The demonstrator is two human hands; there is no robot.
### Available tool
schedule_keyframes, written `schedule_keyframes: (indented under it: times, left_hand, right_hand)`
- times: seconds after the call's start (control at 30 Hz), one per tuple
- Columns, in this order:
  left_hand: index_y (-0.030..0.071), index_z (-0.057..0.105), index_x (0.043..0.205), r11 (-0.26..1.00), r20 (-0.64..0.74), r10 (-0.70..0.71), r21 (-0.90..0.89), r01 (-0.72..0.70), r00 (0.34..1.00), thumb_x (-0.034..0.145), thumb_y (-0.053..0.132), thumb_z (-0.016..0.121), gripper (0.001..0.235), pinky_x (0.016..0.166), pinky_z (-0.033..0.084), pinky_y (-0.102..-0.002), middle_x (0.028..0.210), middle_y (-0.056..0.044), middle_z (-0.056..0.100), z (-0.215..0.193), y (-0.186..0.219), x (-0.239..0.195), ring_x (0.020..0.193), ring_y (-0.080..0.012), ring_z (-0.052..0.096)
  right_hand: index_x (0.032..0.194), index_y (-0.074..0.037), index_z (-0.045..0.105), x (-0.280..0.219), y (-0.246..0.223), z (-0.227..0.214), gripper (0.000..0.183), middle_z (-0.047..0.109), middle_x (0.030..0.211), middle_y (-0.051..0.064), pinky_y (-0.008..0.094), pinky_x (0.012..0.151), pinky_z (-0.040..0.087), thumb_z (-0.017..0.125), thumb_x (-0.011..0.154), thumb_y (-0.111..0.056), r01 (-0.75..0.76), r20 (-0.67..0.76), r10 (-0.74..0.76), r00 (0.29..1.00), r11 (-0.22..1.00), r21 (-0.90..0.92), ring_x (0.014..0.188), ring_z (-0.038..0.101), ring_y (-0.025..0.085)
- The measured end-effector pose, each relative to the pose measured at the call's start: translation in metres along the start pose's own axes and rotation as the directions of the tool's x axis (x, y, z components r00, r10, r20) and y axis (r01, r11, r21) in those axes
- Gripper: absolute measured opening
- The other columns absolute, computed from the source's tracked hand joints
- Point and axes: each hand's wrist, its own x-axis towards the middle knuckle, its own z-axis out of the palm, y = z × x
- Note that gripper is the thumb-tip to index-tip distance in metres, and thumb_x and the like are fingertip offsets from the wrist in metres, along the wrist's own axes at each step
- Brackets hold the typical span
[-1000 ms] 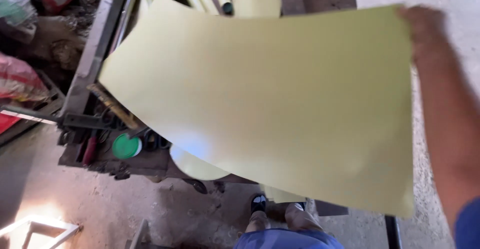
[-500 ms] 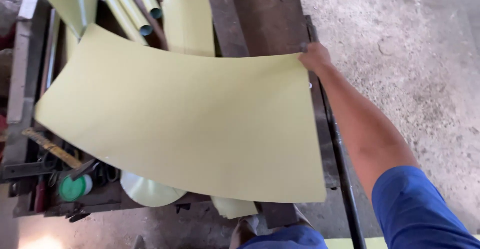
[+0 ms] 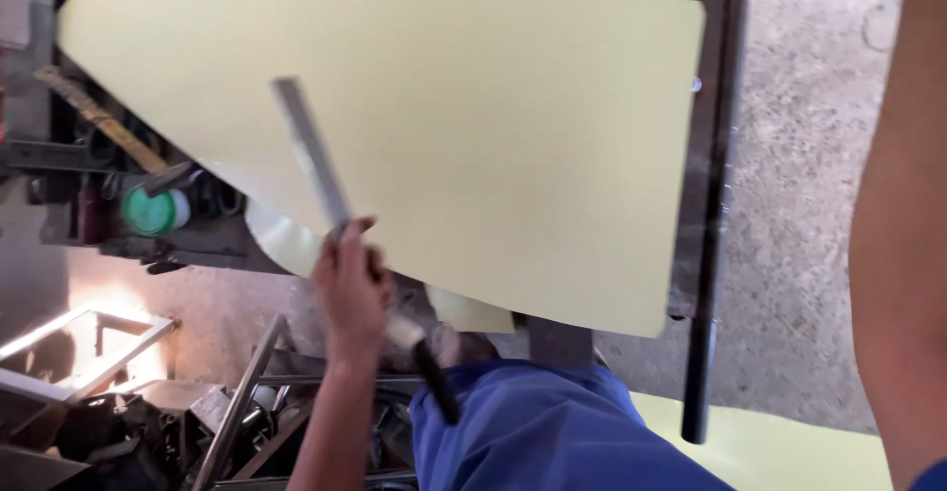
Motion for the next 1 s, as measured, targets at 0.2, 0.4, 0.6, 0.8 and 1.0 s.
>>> schedule_keyframes:
  times: [0.2, 0.4, 0.6, 0.8, 1.0]
  left_hand:
    - [0.006, 0.063, 0.111, 0.924, 0.209, -0.011, -0.373, 0.09, 0.978, 0.105, 0.032, 0.053, 0.028, 0.034, 0.031, -0.023, 0.062, 0.004, 0.046, 0.06, 0.007, 0.044, 0.043, -0.0048, 0.041]
    - [0.008, 0.06, 0.113, 0.806, 0.289, -0.034, -0.559, 0.197, 0.957, 0.105, 0.029, 0.051, 0.024, 0.037, 0.037, -0.024, 0.063, 0.003, 0.046, 0.088, -0.015, 0.067, 0.045, -0.0063, 0.044]
    - [0.004, 0.058, 0.123, 0.879, 0.42, 0.056, -0.451, 0.155, 0.906, 0.109, 0.03, 0.051, 0.031, 0.05, 0.045, -0.026, 0.072, 0.0, 0.052, 0.07, -0.024, 0.064, 0.057, -0.0088, 0.049]
    - [0.009, 0.062, 0.129, 0.846, 0.239, 0.439, 0.215, -0.488, 0.866, 0.1, 0.026, 0.063, 0.034, 0.086, 0.054, -0.039, 0.109, -0.011, 0.061, -0.032, -0.098, 0.217, 0.094, -0.0213, 0.061]
    - [-0.009, 0.05, 0.134, 0.829, -0.341, 0.296, 0.556, -0.063, 0.892, 0.099, 0.03, 0.068, 0.055, 0.102, 0.043, -0.048, 0.123, -0.024, 0.058, -0.147, -0.163, 0.327, 0.114, -0.0388, 0.053]
  right_hand:
    - [0.15, -0.008, 0.044, -0.038, 0.114, 0.134, 0.075, 0.074, 0.108, 0.007, 0.031, 0.09, 0.054, 0.076, 0.086, -0.031, -0.044, 0.062, 0.037, 0.997, 0.993, 0.113, 0.1, 0.069, 0.016]
    - [0.145, -0.007, 0.054, -0.072, 0.012, 0.295, 0.069, 0.08, 0.101, 0.002, 0.027, 0.088, 0.057, 0.076, 0.084, -0.03, -0.007, 0.17, -0.022, 0.985, 0.985, 0.171, 0.093, 0.073, 0.01]
    - [0.112, -0.004, 0.073, -0.096, 0.042, 0.364, 0.033, 0.06, 0.065, 0.005, 0.034, 0.054, 0.043, 0.076, 0.087, -0.025, -0.331, -0.093, 0.409, 0.908, 0.834, 0.441, 0.058, 0.054, 0.015]
    - [0.088, 0.002, 0.069, -0.153, 0.189, 0.314, 0.037, 0.059, 0.066, 0.01, 0.036, 0.056, 0.044, 0.082, 0.092, -0.033, -0.456, -0.686, 0.346, 0.64, 0.89, 0.024, 0.053, 0.052, 0.014]
    - [0.097, 0.002, 0.062, -0.203, 0.401, 0.274, 0.04, 0.054, 0.073, 0.004, 0.041, 0.046, 0.034, 0.075, 0.105, -0.035, -0.44, -0.765, 0.522, 0.377, 0.828, 0.348, 0.054, 0.043, 0.017]
